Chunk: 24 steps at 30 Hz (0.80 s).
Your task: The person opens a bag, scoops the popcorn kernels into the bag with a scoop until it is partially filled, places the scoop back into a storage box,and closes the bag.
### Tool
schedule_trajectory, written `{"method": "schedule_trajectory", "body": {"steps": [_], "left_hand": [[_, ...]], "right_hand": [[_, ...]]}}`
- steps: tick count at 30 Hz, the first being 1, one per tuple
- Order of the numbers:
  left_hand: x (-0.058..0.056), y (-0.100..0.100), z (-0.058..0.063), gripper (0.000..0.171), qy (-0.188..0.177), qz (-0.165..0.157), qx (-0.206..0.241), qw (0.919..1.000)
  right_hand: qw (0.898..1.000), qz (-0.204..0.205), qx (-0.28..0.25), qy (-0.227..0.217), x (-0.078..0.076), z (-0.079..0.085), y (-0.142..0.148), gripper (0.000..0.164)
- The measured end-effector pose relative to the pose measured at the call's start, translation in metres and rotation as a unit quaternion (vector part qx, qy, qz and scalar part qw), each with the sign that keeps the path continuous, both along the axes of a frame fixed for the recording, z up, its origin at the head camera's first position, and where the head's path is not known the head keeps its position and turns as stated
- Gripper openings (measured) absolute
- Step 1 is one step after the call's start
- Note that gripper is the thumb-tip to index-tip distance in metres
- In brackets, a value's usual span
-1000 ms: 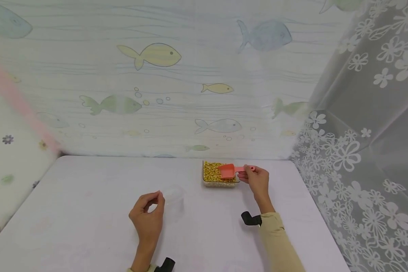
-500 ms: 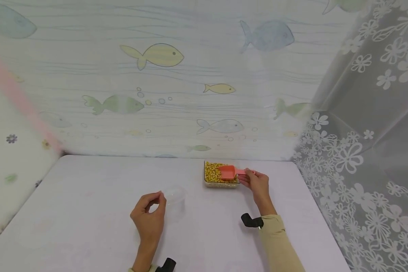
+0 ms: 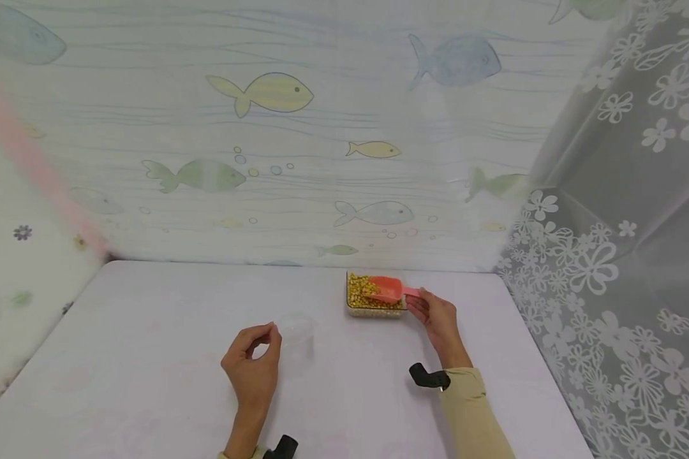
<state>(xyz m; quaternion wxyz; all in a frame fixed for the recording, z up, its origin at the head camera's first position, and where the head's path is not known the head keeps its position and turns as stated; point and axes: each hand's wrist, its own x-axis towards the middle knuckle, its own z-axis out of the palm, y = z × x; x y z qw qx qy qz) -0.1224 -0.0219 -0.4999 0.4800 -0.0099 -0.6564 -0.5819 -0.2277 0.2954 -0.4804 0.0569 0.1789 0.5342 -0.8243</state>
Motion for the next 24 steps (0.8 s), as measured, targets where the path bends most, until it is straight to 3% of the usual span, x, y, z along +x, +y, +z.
{"method": "schedule_trajectory", "body": {"steps": [12, 19, 24], "left_hand": [[0.001, 0.002, 0.003, 0.027, -0.005, 0.007, -0.007, 0.9999], [0.014, 0.006, 0.035, 0.022, -0.005, 0.002, -0.005, 1.0], [0.016, 0.007, 0.039, 0.021, -0.01, 0.0, -0.004, 0.9999]], "right_hand": [[0.994, 0.0, -0.107, -0.03, 0.006, 0.002, 0.002, 0.025], [0.99, 0.005, -0.142, -0.021, 0.007, -0.001, 0.004, 0.029], [0.985, 0.012, -0.17, -0.017, 0.008, -0.004, 0.004, 0.029]]}}
